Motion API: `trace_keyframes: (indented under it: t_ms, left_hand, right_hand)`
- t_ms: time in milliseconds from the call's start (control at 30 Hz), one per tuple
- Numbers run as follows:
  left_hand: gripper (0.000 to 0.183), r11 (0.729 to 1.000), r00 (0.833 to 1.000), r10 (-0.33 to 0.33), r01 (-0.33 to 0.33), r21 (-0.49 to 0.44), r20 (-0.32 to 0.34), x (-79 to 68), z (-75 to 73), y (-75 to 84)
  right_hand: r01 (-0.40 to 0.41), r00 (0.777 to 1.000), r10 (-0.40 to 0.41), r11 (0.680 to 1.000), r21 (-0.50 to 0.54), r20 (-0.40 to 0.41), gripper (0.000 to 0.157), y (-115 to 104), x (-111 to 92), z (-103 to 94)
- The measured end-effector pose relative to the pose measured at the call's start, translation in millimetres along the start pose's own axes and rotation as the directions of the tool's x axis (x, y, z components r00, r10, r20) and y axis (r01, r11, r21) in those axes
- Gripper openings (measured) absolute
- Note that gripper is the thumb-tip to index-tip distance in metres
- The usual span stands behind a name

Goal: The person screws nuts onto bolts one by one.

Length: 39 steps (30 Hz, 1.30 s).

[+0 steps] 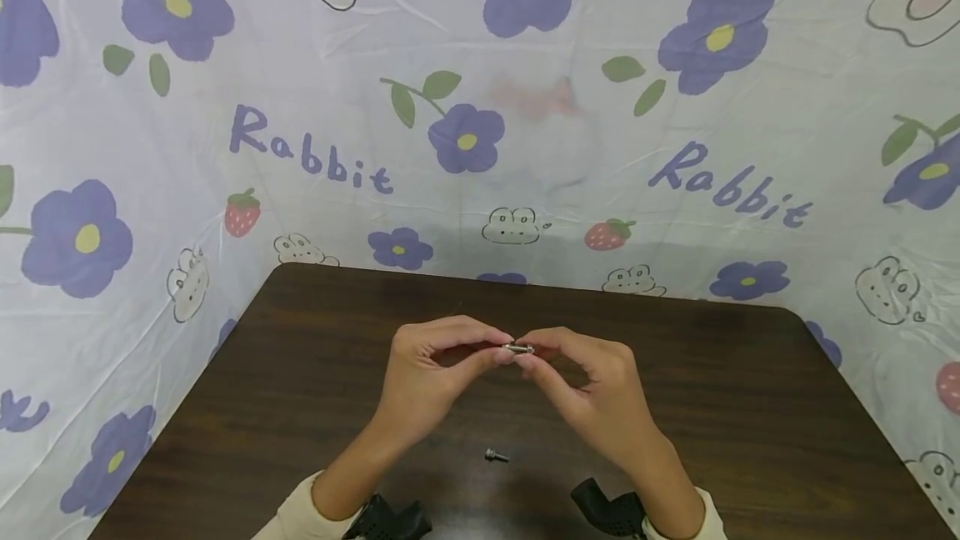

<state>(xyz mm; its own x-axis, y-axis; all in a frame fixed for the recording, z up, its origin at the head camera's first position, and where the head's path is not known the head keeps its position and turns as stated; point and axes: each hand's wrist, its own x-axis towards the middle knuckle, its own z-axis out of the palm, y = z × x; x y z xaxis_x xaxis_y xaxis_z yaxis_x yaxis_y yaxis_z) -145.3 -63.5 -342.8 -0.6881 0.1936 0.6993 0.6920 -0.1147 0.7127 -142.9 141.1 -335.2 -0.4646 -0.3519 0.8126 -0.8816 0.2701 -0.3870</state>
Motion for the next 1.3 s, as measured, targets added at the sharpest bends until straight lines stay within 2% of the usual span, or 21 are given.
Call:
trace_keyframes:
  t_ms: [200, 367, 533, 700, 800, 1167, 1300]
  left_hand:
    - [0.013, 1.0, 1.0, 0.007, -0.007, 0.003, 0.006, 2.4, -0.2, 0.0]
    - [0.013, 1.0, 1.0, -0.007, 0.007, -0.003, 0.01, 1.7, 0.2, 0.1]
    - [0.013, 1.0, 1.0, -0.006, 0.006, -0.003, 0.01, 1.7, 0.5, 0.1]
    - [0.012, 1.0, 1.0, 0.008, -0.008, 0.007, 0.008, 2.0, 0.1, -0.2]
    - [0.012, 1.0, 1.0, 0.011, -0.011, 0.01, 0.002, 1.8, -0.2, -0.8]
    - [0.013, 1.0, 1.0, 0.003, -0.003, 0.0, 0.004, 1.0, -0.4, -1.0]
    - [0.014, 1.0, 1.0, 0.021, -0.02, -0.015, 0.015, 1.0, 0.1, -1.6]
  right_hand:
    - [-0.027, 1.0, 0.027, 1.0, -0.003, 0.011, 0.026, 1.8, -0.3, -0.5]
    - [-0.034, 0.999, 0.033, 0.999, 0.011, 0.014, 0.015, 3.5, -2.1, 0.3]
    - [-0.043, 0.999, 0.043, 0.999, 0.006, 0.023, 0.014, 3.7, -2.1, 1.4]
    - [-0.041, 0.999, 0.042, 0.998, -0.036, 0.007, 0.027, 2.2, -1.1, 1.4]
    - [-0.04, 0.999, 0.04, 0.998, -0.046, -0.002, 0.03, 1.1, -0.6, 1.1]
    - [-0.035, 0.999, 0.036, 0.998, -0.042, 0.021, 0.025, 0.7, -0.4, -0.3]
    - [-0.037, 0.999, 0.038, 0.999, -0.035, 0.027, 0.02, 1.1, -1.6, -0.2]
